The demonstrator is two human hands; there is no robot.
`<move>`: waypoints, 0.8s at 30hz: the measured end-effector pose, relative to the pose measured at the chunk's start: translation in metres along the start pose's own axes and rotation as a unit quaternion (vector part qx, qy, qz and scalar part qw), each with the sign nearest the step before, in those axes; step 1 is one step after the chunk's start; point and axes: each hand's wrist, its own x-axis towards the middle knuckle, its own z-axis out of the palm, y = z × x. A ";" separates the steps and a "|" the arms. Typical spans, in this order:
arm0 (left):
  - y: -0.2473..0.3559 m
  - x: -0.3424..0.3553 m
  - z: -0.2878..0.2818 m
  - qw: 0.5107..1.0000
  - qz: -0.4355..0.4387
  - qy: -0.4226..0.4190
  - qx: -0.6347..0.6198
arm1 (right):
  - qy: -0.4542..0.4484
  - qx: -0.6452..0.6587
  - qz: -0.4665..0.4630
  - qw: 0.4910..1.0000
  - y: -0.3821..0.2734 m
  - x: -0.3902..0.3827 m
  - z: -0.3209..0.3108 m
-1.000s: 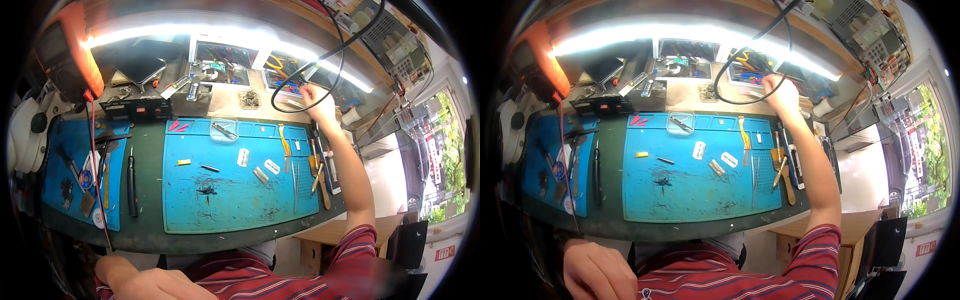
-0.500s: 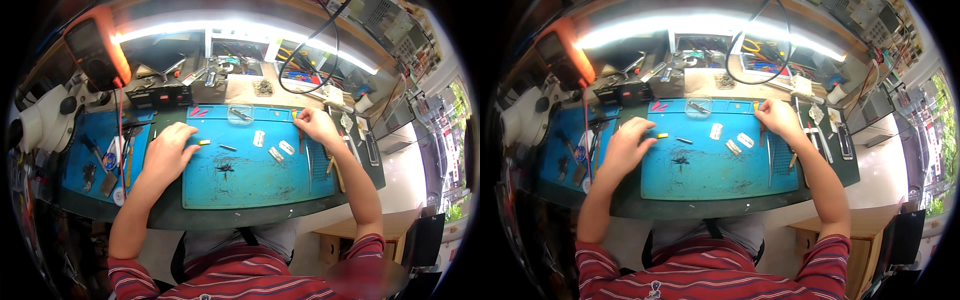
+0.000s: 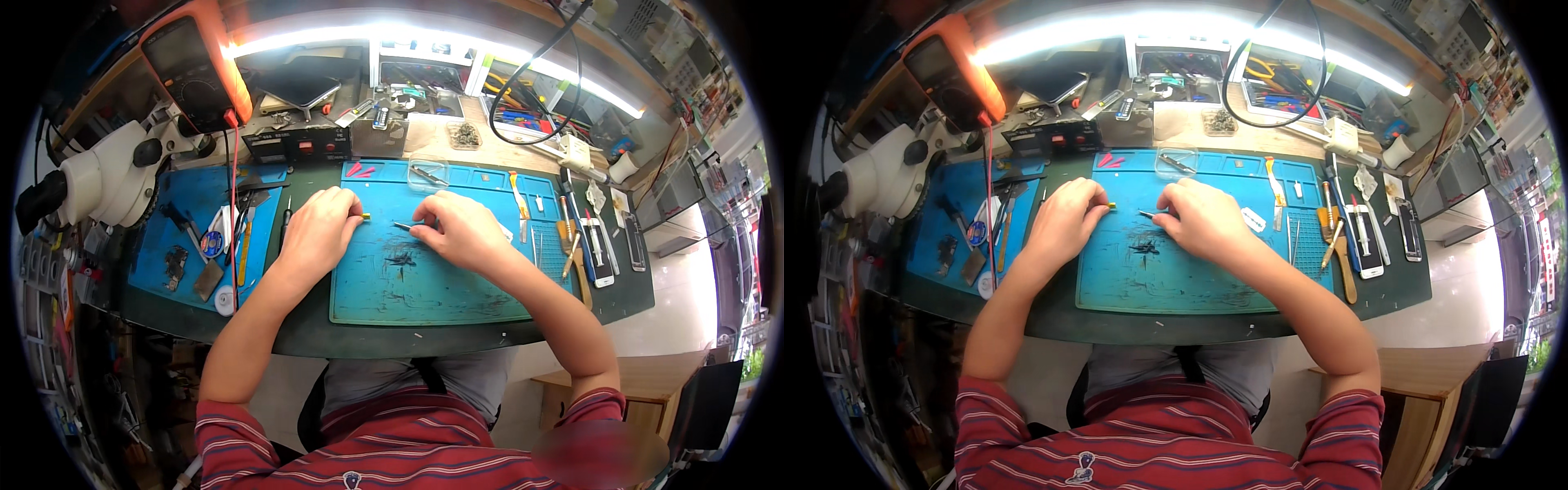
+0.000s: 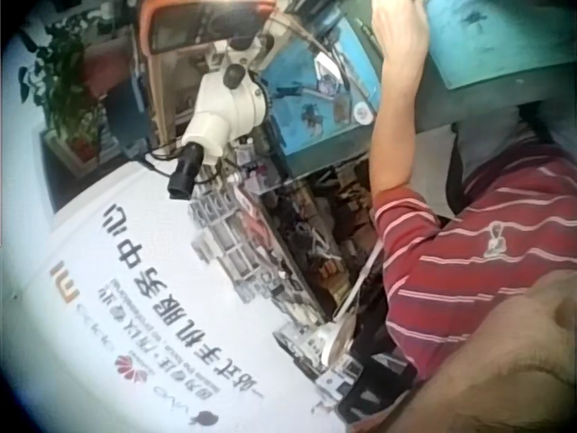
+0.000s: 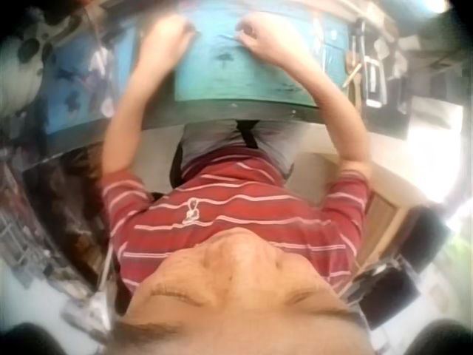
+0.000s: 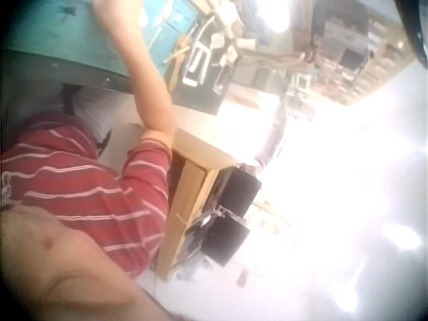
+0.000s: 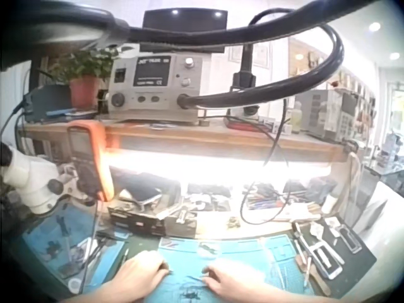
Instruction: The person retrieves a plastic bag from a glass display counter and moves to a workbench. They use scissors to open the bag and remove a small component. The person then uses tweezers to manipulate the component and a cotton swab to clean it on a blue mat.
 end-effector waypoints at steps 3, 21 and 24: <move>-0.014 0.007 -0.013 0.995 -0.044 0.068 -0.051 | -0.005 -0.016 0.008 1.000 -0.005 0.005 0.009; -0.024 0.011 -0.006 0.990 -0.020 0.032 -0.134 | 0.097 -0.049 -0.026 0.994 0.005 0.009 0.017; -0.023 0.010 0.008 0.994 0.029 0.037 -0.096 | 0.087 -0.057 -0.040 0.994 -0.002 0.004 0.012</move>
